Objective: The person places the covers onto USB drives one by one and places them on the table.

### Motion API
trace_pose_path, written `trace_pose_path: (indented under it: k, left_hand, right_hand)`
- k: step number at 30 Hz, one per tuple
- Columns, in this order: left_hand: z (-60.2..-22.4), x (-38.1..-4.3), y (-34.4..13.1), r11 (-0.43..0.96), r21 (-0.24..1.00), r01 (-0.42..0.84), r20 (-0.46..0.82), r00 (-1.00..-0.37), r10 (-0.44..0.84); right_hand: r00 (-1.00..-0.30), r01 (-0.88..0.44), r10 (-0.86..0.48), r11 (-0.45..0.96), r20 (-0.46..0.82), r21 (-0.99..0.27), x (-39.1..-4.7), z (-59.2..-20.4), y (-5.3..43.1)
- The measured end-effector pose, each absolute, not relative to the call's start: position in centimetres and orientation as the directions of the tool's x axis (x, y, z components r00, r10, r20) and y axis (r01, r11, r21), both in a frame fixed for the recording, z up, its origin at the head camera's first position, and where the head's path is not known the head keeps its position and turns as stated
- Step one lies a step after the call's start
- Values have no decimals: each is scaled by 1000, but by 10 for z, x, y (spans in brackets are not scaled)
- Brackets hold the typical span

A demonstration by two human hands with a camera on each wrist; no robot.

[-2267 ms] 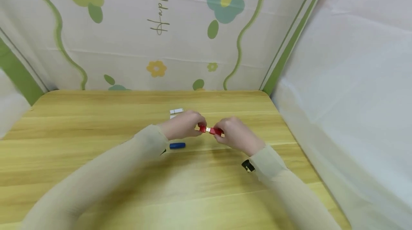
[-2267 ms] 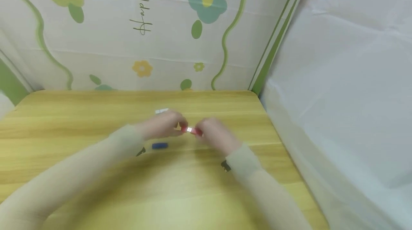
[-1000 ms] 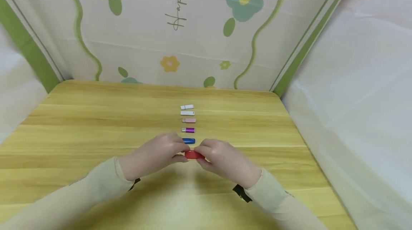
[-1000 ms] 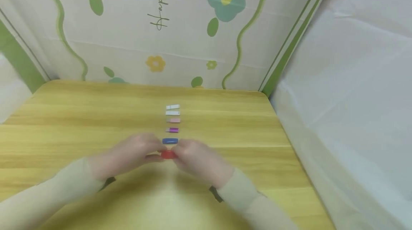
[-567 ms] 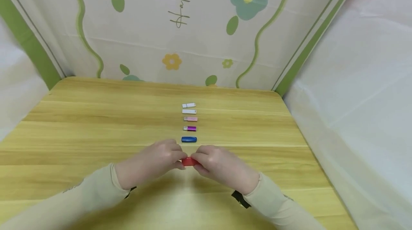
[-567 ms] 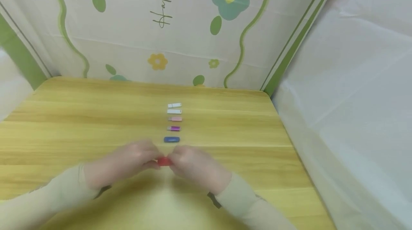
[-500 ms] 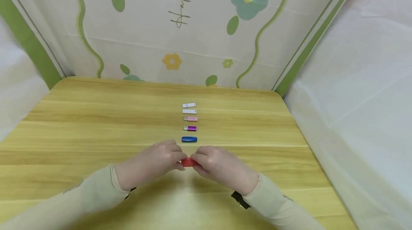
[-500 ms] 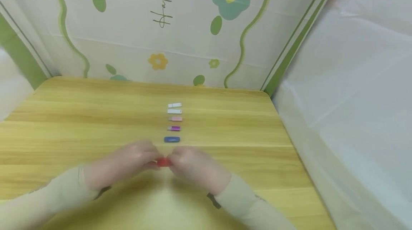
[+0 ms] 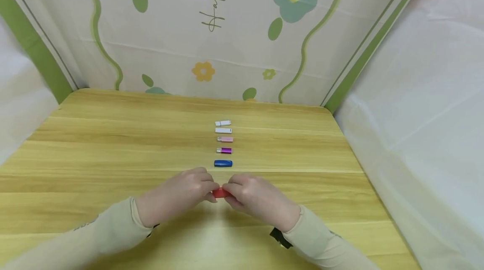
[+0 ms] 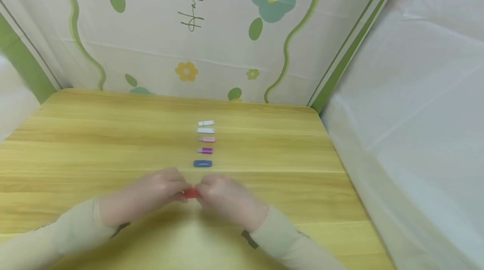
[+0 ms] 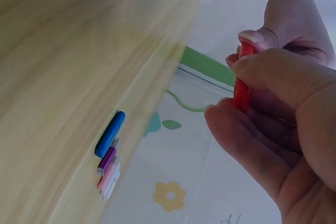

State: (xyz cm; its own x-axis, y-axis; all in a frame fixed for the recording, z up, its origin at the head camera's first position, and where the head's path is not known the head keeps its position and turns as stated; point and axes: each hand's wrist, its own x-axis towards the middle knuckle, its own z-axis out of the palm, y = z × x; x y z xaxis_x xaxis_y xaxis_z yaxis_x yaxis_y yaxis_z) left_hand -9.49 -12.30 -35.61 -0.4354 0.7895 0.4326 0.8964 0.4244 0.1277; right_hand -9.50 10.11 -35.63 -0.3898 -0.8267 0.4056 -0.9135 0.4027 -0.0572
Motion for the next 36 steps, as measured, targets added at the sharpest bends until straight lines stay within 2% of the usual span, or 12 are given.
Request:
trace_pose_path:
  k: [9, 15, 19, 24, 27, 36]
  left_hand:
    - [-360, -96, -122, 414, 101, 905, 470, -410, 782]
    - [-359, -97, -121, 424, 100, 900, 443, -422, 791]
    - [-362, -102, -119, 443, 131, 887, 377, -458, 806]
    - [-374, -114, -114, 494, 244, 835, 245, -546, 801]
    - [-384, -125, -110, 513, 305, 802, 214, -583, 784]
    - [-397, -153, -106, 581, 377, 721, 130, -663, 738]
  right_hand:
    - [-391, -912, -813, 406, 431, -60, -96, -360, 98]
    - [-413, -903, -814, 426, 409, -63, -96, -359, 98]
    - [-453, -889, -821, 444, 347, -109, -99, -359, 98]
    - [-530, -843, -820, 486, 213, -229, -110, -366, 96]
    - [-571, -806, -808, 518, 144, -286, -119, -372, 94]
    - [-624, -753, -780, 586, 43, -299, -147, -376, 87]
